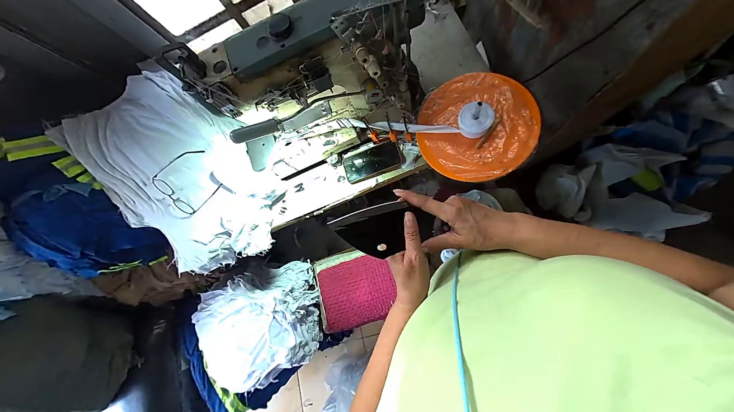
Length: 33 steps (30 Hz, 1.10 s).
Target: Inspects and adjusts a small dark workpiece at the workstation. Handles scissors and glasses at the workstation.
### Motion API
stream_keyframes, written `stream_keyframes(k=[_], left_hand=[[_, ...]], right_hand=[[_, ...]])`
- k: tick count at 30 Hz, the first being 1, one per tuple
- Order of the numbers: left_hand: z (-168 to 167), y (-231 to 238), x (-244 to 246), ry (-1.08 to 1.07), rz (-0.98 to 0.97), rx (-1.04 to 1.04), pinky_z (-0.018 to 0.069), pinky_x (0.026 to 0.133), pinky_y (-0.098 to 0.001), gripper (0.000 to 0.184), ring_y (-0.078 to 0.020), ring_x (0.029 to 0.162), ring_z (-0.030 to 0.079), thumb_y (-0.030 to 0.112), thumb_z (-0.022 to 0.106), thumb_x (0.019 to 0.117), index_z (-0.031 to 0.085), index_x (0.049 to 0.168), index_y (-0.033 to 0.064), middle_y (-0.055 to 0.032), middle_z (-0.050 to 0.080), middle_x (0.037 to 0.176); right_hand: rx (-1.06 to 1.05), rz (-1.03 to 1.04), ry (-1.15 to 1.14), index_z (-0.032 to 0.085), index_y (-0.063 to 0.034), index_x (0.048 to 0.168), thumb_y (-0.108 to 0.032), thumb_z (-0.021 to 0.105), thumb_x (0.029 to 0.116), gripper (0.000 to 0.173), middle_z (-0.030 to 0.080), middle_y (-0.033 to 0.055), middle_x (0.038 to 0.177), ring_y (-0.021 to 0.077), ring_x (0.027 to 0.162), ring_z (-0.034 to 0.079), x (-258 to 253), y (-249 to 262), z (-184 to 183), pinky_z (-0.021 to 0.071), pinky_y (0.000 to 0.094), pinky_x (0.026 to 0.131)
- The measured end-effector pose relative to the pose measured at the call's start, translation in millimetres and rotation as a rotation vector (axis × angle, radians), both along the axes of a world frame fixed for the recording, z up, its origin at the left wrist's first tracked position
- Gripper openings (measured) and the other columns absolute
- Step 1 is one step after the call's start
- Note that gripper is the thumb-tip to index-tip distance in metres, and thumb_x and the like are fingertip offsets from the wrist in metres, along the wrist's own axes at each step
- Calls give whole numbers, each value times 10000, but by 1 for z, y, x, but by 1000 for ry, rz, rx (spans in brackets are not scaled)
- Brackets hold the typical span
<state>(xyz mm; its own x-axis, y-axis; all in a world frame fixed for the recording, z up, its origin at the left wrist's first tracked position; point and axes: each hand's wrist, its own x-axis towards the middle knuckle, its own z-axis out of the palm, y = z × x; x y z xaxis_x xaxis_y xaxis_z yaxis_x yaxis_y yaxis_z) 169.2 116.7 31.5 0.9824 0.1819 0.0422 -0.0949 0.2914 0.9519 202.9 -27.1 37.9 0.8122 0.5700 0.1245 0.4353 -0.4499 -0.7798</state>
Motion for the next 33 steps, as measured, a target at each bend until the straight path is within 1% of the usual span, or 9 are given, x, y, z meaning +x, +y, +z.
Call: stream_keyframes(k=[6,12,14,15,17,19,23,28,33], left_hand=[[1,-7,-1,85,52,-40,587,862,-254,128,-37,890,704,5,532,1009,603,1116,9,26,726,907],[2,-12,0,108,74,-104,594,796,-245,144,-51,836,705,-5,561,994,574,1136,20,10,721,889],[4,-11,-1,89,35,-116,594,771,-232,130,-35,813,706,-9,529,1005,570,1117,44,31,729,875],[5,-10,-2,85,-2,-117,594,820,-242,146,-35,863,707,7,512,1015,565,1148,38,33,732,916],[4,-4,-6,86,-106,-98,545,968,-264,316,-47,1047,668,99,482,1046,518,1338,-16,-4,703,1116],[2,0,-9,90,-178,-72,503,1027,-262,429,-40,1139,622,177,456,1052,458,1428,-29,-19,659,1241],[3,-1,-11,67,-166,-91,524,998,-258,367,-34,1088,650,123,432,1048,502,1379,-19,4,693,1167],[7,-3,-15,13,-94,-33,519,996,-229,322,-6,1074,646,74,371,1070,518,1332,-43,17,692,1135],[7,-3,-18,42,-96,-83,550,959,-252,303,-30,1020,675,92,367,1080,557,1295,-5,21,714,1076]], right_hand=[[-70,-23,-81,378,-17,1563,-458,631,969,781,651,159,716,316,670,639,-4,-3,4,525,469,669],[-82,-53,-137,426,-34,1542,-453,639,964,745,648,149,697,312,639,638,-4,-6,6,523,470,636],[-61,-56,-68,372,-31,1568,-480,639,962,801,633,136,699,280,634,616,-5,-9,6,519,450,644],[-48,-50,-24,325,-22,1585,-497,647,953,853,642,141,734,265,650,614,-5,-10,7,520,435,657],[-22,-10,70,236,-5,1607,-499,677,933,945,693,178,901,243,744,645,-7,-11,12,543,412,728],[28,15,134,219,6,1607,-473,699,922,964,674,178,885,207,730,614,-8,-9,12,523,374,711],[57,36,171,210,-13,1614,-447,709,925,955,662,152,873,144,675,571,-10,-9,12,500,313,665],[22,29,154,226,-36,1618,-434,705,931,927,671,171,891,194,723,594,-12,-8,14,505,364,713],[52,39,132,233,-28,1613,-432,702,931,921,683,159,964,115,690,558,-14,-8,13,486,276,666]])
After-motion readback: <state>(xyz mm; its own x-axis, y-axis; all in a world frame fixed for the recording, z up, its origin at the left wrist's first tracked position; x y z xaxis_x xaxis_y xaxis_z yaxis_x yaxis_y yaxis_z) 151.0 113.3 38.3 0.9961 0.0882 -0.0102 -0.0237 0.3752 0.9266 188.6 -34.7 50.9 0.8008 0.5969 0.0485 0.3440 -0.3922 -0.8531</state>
